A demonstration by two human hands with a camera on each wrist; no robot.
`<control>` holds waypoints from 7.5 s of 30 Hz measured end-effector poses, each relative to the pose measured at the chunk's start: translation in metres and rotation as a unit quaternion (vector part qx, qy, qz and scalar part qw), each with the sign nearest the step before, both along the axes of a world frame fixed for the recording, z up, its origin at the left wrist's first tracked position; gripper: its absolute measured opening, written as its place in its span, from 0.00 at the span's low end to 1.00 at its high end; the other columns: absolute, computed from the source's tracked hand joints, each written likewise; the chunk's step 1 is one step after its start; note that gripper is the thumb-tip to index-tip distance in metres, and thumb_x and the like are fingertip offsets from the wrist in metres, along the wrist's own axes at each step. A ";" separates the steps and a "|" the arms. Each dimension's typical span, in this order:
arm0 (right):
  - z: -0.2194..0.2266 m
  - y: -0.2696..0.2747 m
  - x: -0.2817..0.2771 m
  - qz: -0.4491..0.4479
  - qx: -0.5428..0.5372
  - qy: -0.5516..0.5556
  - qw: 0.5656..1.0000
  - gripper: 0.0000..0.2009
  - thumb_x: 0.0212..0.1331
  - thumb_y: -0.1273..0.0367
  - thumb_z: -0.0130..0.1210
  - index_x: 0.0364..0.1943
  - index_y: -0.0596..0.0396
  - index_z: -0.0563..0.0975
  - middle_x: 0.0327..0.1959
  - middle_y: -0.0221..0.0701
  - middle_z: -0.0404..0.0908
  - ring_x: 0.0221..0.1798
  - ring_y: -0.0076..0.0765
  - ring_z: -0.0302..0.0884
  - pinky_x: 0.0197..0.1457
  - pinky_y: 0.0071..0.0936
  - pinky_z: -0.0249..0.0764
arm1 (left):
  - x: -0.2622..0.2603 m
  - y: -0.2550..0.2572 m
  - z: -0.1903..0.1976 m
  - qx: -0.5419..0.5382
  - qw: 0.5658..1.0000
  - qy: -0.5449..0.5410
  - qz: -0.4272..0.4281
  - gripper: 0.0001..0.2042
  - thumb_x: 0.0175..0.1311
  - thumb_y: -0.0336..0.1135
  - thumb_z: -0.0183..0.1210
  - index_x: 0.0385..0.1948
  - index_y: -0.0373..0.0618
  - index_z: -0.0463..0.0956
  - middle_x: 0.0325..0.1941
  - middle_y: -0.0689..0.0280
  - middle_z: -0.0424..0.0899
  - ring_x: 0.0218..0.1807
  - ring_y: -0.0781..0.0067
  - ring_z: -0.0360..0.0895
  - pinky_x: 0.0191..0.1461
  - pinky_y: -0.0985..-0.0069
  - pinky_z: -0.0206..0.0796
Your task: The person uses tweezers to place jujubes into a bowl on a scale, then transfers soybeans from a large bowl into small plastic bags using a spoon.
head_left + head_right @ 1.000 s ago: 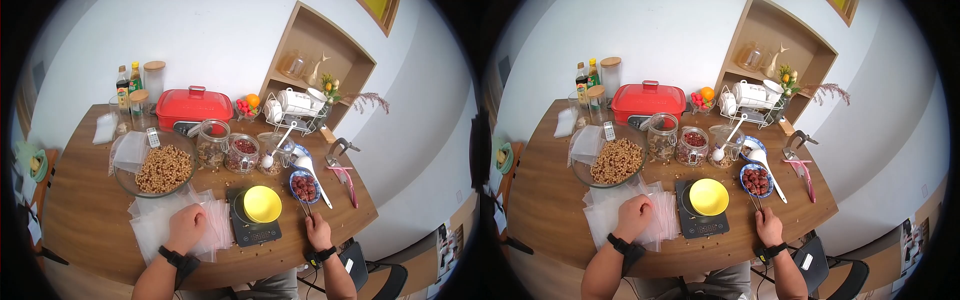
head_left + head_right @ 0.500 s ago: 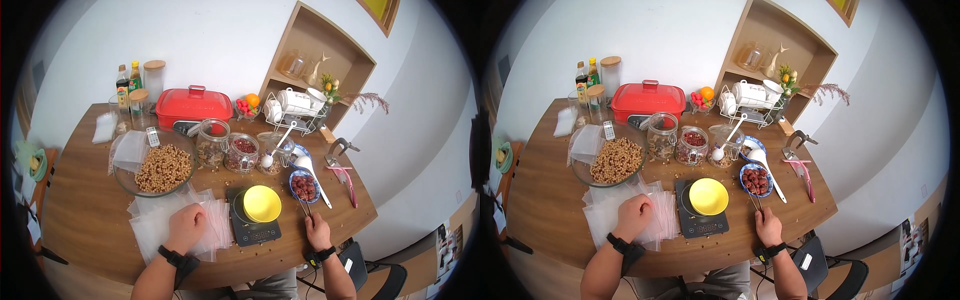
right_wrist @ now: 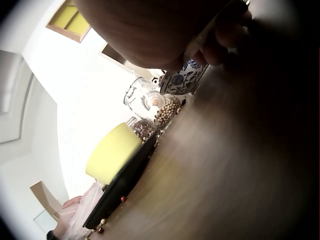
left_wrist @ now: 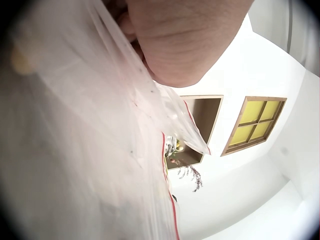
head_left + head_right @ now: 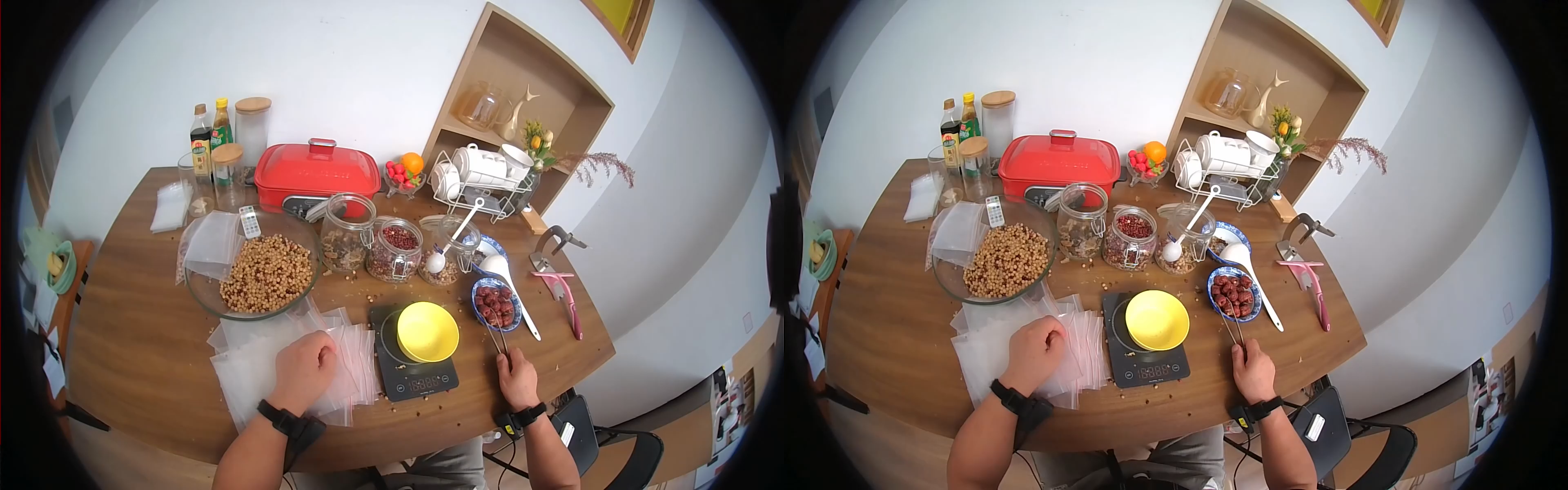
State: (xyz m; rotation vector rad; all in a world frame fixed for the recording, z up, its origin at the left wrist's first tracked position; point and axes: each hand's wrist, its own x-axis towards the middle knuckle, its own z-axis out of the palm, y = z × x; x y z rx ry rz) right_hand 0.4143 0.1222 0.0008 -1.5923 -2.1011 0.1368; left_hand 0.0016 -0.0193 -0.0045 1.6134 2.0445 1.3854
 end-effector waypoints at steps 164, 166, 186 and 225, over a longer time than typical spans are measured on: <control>0.005 0.024 -0.091 0.187 -0.055 0.475 0.858 0.22 0.79 0.72 0.58 0.24 0.53 0.61 0.24 0.17 0.58 0.31 0.15 0.52 0.32 0.26 0.53 | 0.005 0.001 0.001 -0.076 0.996 -0.005 0.048 0.05 0.68 0.32 0.58 0.37 0.48 0.84 0.32 0.57 0.89 0.35 0.52 0.87 0.41 0.61 0.78; 0.016 0.016 -0.092 0.200 -0.044 0.447 0.870 0.21 0.77 0.72 0.60 0.24 0.56 0.64 0.22 0.21 0.59 0.30 0.17 0.54 0.31 0.27 0.56 | 0.007 0.003 -0.001 -0.072 0.995 0.030 0.056 0.05 0.68 0.31 0.58 0.36 0.48 0.84 0.32 0.57 0.89 0.35 0.52 0.88 0.40 0.61 0.78; 0.006 0.017 -0.096 0.204 0.019 0.425 0.882 0.19 0.72 0.66 0.62 0.23 0.59 0.72 0.18 0.43 0.73 0.21 0.53 0.72 0.29 0.45 0.66 | 0.021 -0.036 0.020 -0.095 0.994 0.028 0.035 0.07 0.74 0.34 0.62 0.40 0.40 0.83 0.38 0.60 0.87 0.39 0.67 0.83 0.46 0.69 0.76; 0.006 0.021 -0.095 0.159 0.006 0.394 0.905 0.19 0.73 0.72 0.62 0.23 0.59 0.68 0.17 0.34 0.65 0.21 0.29 0.60 0.28 0.33 0.61 | -0.204 0.016 0.070 -0.332 0.845 0.323 0.267 0.35 0.62 0.46 0.73 0.72 0.48 0.72 0.68 0.53 0.79 0.64 0.47 0.83 0.63 0.51 0.80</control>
